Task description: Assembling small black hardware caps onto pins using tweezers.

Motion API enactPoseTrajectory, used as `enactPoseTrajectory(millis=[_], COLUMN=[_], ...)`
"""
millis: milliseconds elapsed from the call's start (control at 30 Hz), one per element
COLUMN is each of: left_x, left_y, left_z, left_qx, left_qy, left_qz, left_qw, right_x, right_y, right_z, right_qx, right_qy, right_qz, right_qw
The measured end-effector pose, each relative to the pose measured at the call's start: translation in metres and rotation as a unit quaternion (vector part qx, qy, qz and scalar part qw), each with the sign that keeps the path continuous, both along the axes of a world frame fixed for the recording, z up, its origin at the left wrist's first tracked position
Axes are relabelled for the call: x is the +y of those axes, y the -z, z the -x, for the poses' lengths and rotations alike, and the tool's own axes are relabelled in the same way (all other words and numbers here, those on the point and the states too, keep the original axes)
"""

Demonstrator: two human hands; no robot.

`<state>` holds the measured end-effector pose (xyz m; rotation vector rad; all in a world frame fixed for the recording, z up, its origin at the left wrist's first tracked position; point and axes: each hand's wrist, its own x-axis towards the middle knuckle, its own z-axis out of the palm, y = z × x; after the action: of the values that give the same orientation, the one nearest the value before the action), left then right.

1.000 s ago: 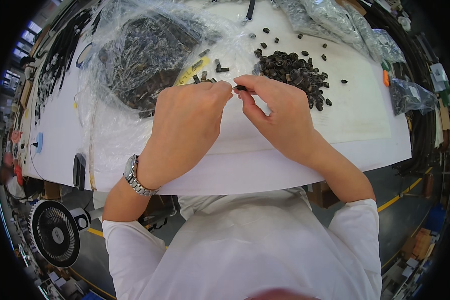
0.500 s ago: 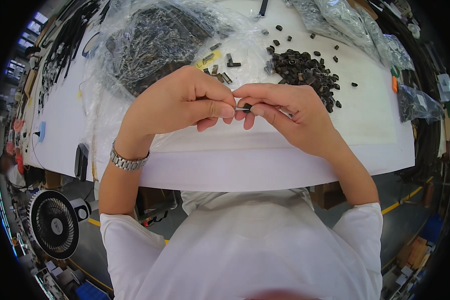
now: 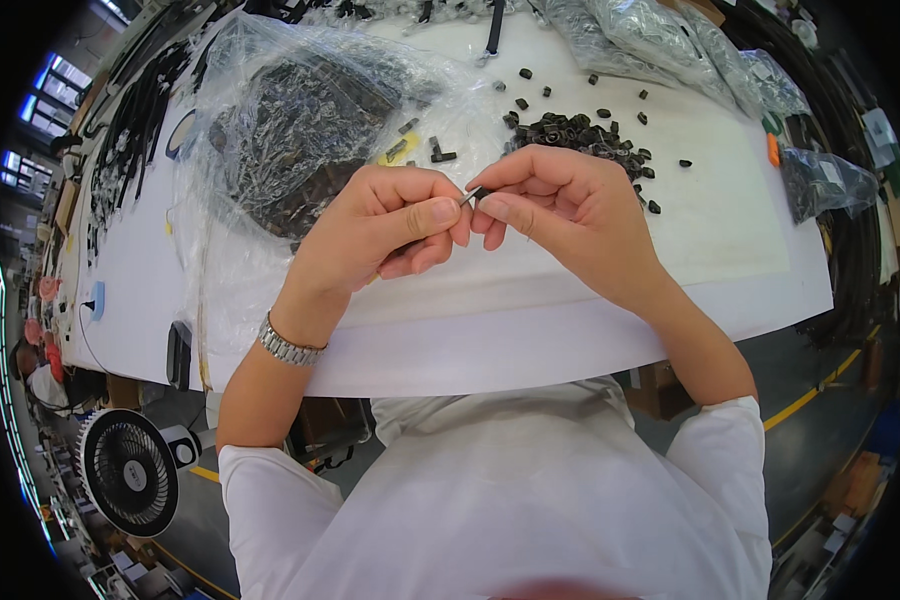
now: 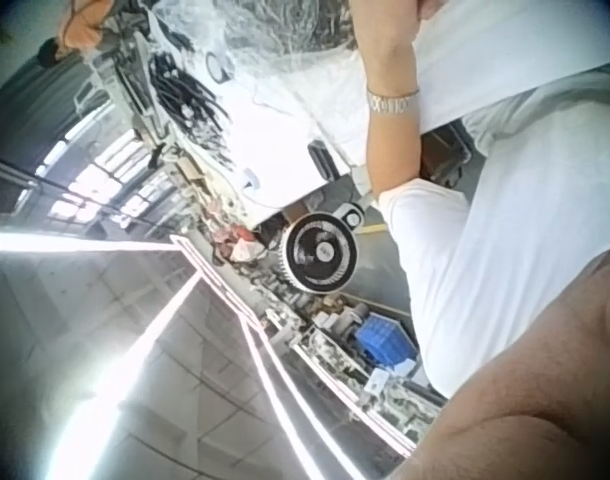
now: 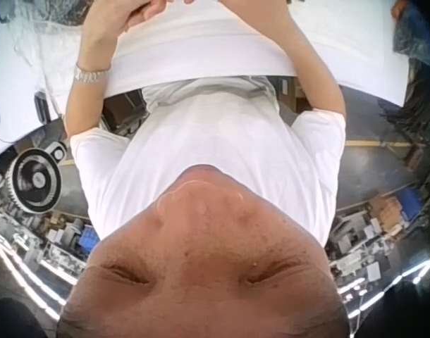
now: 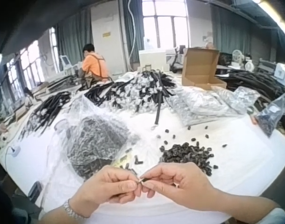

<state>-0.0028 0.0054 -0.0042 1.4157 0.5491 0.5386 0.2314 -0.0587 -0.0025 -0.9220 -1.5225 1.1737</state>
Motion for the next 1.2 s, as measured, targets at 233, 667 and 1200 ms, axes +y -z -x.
enactPoseTrajectory(millis=[233, 667, 1200], left_x=[-0.003, 0.0, 0.06], left_y=[0.02, -0.004, 0.032], left_z=[-0.003, 0.002, -0.014], left_qx=[-0.093, 0.088, 0.307], left_qy=[0.021, -0.091, -0.164], left_qz=[0.121, -0.341, -0.481], left_qw=[0.988, 0.932, 0.804], right_x=[-0.006, 0.002, 0.029], right_y=[-0.001, 0.006, 0.043], right_z=[0.009, -0.009, -0.006], right_qx=[-0.042, -0.112, -0.45], right_qy=[0.054, 0.103, 0.029], right_qz=[-0.034, -0.128, -0.421], right_qw=[0.997, 0.98, 0.787])
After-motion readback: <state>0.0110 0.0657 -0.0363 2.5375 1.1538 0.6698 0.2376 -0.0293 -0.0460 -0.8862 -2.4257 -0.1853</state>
